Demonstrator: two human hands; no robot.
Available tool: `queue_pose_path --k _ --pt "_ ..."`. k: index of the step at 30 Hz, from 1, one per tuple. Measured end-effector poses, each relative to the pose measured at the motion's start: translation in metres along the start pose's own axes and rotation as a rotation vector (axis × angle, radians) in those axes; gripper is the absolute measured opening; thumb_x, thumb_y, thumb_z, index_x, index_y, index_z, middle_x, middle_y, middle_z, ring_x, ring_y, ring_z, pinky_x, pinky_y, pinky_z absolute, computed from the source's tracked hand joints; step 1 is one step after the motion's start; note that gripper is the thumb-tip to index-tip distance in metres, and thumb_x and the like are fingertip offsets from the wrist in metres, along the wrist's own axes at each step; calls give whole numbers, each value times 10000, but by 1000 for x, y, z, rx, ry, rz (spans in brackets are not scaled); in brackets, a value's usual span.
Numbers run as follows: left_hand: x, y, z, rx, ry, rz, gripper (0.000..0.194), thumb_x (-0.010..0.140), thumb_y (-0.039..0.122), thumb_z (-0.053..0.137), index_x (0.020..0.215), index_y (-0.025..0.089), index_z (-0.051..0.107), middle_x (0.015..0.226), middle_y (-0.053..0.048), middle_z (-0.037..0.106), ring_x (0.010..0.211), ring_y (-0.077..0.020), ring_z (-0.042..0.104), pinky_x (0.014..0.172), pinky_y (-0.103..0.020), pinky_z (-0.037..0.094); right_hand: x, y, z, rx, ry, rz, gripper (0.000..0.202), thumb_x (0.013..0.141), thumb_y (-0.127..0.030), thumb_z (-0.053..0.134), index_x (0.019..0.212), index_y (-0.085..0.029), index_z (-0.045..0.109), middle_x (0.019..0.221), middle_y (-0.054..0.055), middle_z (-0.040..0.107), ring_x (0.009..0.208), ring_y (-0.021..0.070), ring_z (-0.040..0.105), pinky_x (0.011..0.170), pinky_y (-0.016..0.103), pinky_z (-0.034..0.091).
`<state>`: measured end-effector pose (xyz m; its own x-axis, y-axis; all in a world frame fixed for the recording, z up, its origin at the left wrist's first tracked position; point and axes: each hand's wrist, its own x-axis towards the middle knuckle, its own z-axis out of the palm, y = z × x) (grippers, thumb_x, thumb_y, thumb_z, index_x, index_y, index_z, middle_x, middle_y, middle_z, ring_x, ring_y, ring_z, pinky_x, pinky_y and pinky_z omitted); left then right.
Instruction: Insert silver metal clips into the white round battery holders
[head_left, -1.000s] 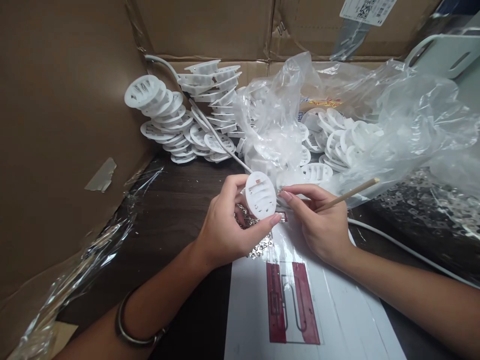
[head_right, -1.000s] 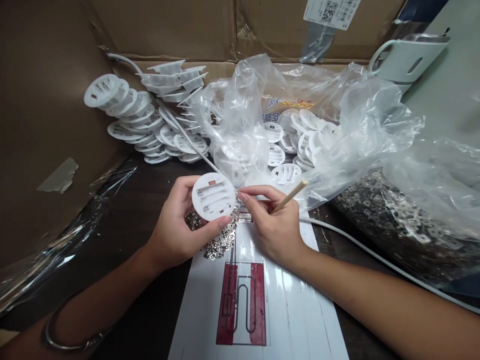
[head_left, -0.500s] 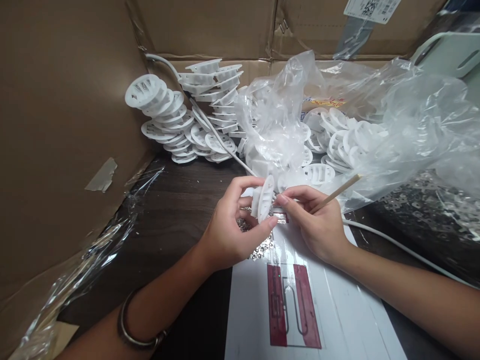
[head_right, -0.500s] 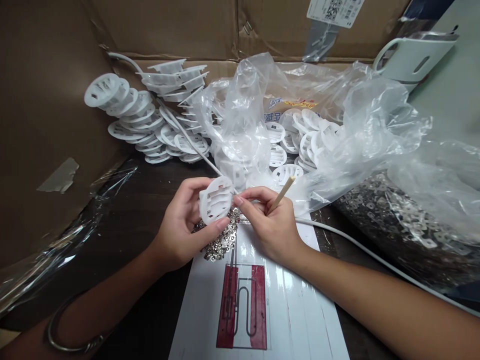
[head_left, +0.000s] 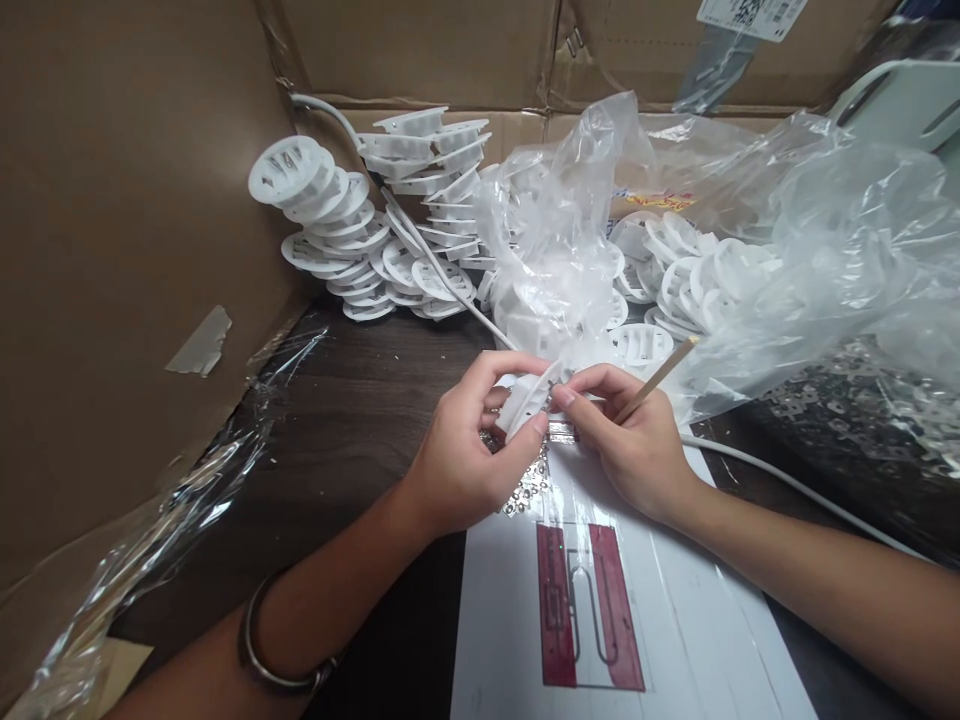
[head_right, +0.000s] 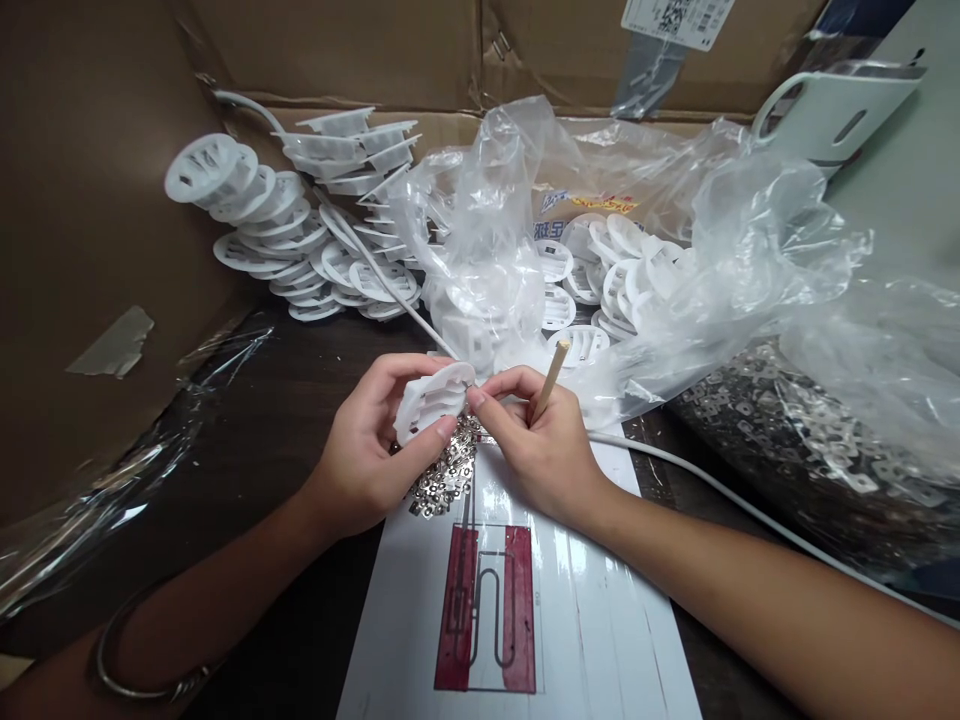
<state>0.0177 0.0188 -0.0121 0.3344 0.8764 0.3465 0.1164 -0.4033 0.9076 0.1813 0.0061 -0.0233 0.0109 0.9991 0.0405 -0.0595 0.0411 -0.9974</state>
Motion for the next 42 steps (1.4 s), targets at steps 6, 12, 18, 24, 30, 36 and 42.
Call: queue_pose_path --k 6,12,18,24,30,36,42 --pt "2 1 1 89 -20 39 261 829 152 589 1079 223 605 1090 -59 660 1015 -232 634 688 -289 548 -1 -1 1 -9 -10 -34 238 805 -365 688 745 -169 567 472 -78 353 413 45 251 391 205 153" --pt "5 2 1 131 -7 18 282 831 171 598 1109 169 644 1036 -61 695 910 -193 655 717 -282 535 -1 0 1 -3 12 -48 236 794 -345 704 736 -156 576 516 -47 456 425 40 303 395 202 195" --pt "7 1 5 113 8 30 247 826 143 611 1067 145 666 1017 -56 697 902 -153 644 780 -247 509 -1 0 1 -16 30 -37 261 798 -367 704 724 -160 563 469 -70 377 409 37 258 386 201 163" --pt "2 0 5 62 -39 -118 242 853 240 624 1091 229 663 887 -4 689 669 -106 588 563 -211 464 -2 2 1 -28 51 -31 275 799 -374 708 707 -170 548 437 -81 342 394 38 251 376 201 154" --pt "5 0 4 -41 -3 -243 223 843 254 639 1059 204 659 746 19 624 531 -68 484 507 -203 418 -1 1 2 10 30 -33 258 774 -372 735 749 -154 600 458 -61 429 388 29 280 358 191 154" --pt "5 1 4 -34 39 -262 213 826 256 656 1024 181 680 700 24 609 526 -67 473 540 -211 426 0 1 1 6 -17 -76 204 804 -356 711 781 -161 657 493 -52 458 401 24 282 359 186 184" --pt "4 -2 4 56 42 -219 136 835 286 642 805 161 686 588 25 548 557 -101 510 538 -231 422 -1 0 0 -32 -10 -38 237 805 -389 708 771 -163 643 452 -63 391 394 34 263 362 196 153"
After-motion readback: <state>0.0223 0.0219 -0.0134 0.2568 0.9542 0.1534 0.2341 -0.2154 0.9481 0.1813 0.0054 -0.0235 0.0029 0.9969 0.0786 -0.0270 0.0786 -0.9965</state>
